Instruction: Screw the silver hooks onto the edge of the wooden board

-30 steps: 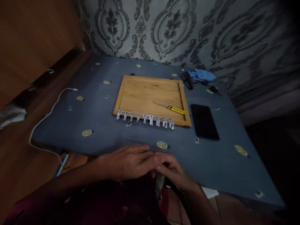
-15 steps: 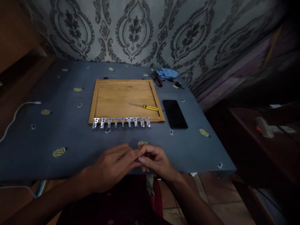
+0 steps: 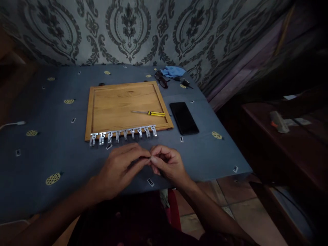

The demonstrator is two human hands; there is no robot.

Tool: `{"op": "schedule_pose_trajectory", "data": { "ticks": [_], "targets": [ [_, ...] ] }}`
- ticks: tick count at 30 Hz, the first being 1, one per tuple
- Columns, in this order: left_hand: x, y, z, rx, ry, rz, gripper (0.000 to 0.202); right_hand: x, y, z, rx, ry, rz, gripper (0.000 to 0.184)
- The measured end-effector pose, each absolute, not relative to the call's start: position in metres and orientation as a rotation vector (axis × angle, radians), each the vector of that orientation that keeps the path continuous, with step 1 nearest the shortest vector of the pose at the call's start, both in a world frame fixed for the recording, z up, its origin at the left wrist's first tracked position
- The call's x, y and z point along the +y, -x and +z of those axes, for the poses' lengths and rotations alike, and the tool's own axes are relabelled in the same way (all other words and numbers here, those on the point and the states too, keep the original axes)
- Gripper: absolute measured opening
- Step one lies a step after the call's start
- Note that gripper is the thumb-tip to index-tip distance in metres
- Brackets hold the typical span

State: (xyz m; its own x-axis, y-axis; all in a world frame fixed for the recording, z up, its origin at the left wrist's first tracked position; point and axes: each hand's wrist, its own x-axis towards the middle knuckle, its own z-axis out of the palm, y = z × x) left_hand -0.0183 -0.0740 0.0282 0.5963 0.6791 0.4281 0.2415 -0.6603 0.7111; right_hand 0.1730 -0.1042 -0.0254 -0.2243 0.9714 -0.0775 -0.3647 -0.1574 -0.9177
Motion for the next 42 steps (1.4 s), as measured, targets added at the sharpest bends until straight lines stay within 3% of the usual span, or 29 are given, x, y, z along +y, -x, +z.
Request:
{"op": "schedule_pose_trajectory", "data": {
  "ticks": [7,13,21,42],
  "targets": [
    [-0.045,0.008,0.049,0.789,-2.108,0.734,0.014,-0.092,-0.188,-0.011,-1.098,0.984,1.441,0.036],
    [0.009,-0.009,0.056,0.872,-1.96,0.595,0.011,-0.066,-0.22,-0.016,-1.508,1.273,0.734,0.014],
    [0.06,-0.034,0.021,0.861,-1.931,0.401,0.01,-0.057,-0.241,-0.051,-1.89,1.322,0.329,0.017],
    [0.064,-0.04,0.01,0.765,-2.178,0.241,0.008,-0.064,-0.242,-0.044,-2.023,1.306,0.21,0.022]
  ]
}}
